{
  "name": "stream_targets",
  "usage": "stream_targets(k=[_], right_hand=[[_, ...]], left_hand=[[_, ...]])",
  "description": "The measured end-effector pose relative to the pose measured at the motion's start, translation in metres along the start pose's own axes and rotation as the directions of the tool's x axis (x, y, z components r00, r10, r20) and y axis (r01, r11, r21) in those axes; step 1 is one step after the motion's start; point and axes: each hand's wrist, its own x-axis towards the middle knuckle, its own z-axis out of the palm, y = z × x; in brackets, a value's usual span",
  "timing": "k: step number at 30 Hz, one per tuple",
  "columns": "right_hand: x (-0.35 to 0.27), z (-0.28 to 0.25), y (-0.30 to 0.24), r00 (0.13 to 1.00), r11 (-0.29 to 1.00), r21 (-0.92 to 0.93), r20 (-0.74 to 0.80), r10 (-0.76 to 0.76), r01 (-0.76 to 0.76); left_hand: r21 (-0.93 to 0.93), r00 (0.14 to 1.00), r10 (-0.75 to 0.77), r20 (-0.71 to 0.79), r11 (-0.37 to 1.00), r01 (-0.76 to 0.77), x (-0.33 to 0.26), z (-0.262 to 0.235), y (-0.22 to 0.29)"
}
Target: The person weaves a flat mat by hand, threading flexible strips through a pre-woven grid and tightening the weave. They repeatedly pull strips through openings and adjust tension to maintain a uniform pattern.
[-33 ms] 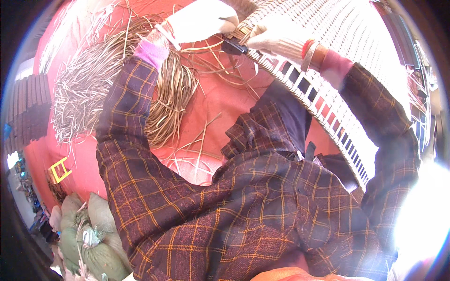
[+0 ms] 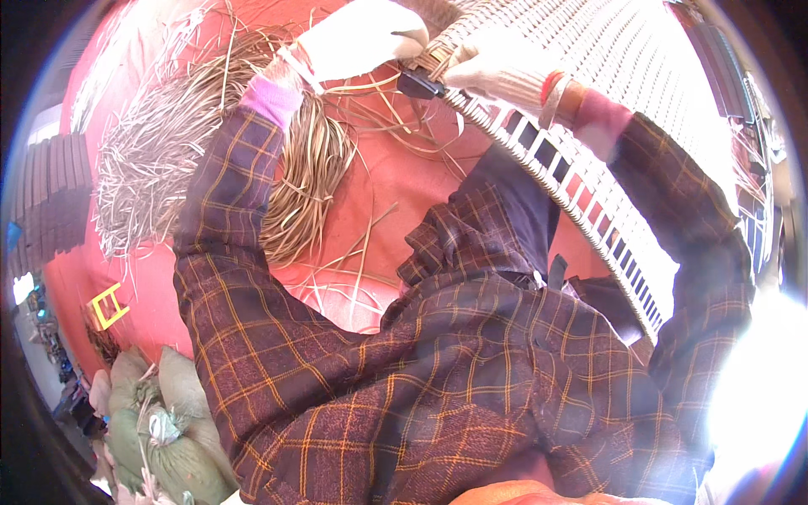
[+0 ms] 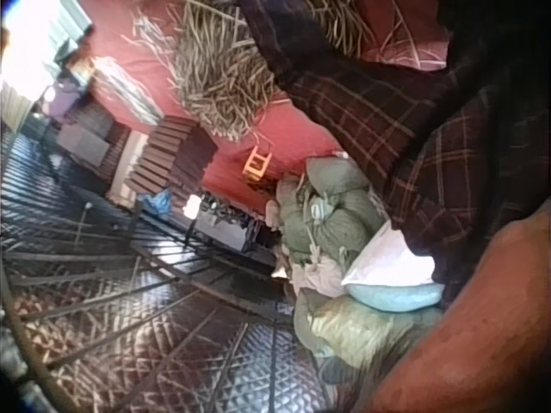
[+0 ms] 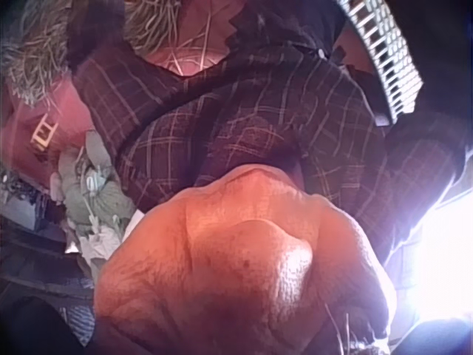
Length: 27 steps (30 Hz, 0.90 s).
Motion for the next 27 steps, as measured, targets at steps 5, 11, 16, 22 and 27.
stream_targets(k=[5,11,16,22,27], right_hand=[[-0.004,-0.007,0.006,0.998,0.948,0.316,0.062,0.012,-0.031],[0.005,-0.010,0.023,0.992,0.886,0.464,0.115,-0.053,-0.006],[0.012,-0.013,0.035,0.970,0.843,0.538,0.206,-0.132,0.001],[0.015,-0.011,0.025,0.976,0.981,0.073,0.109,-0.189,0.182],[0.007,-0.014,0.024,0.979,0.960,0.257,0.140,-0.149,0.110]], left_hand=[[-0.042,0.862,-0.256,-0.438,0.963,0.265,-0.004,0.014,0.034],[0.159,0.835,-0.179,-0.521,0.940,0.301,-0.011,0.039,0.067],[-0.152,0.768,-0.451,-0.454,0.889,0.432,-0.014,0.059,0.074],[-0.249,0.774,-0.481,-0.411,0.876,0.412,-0.020,0.058,0.063],[-0.088,0.839,-0.387,-0.382,0.919,0.384,-0.025,0.047,0.041]])
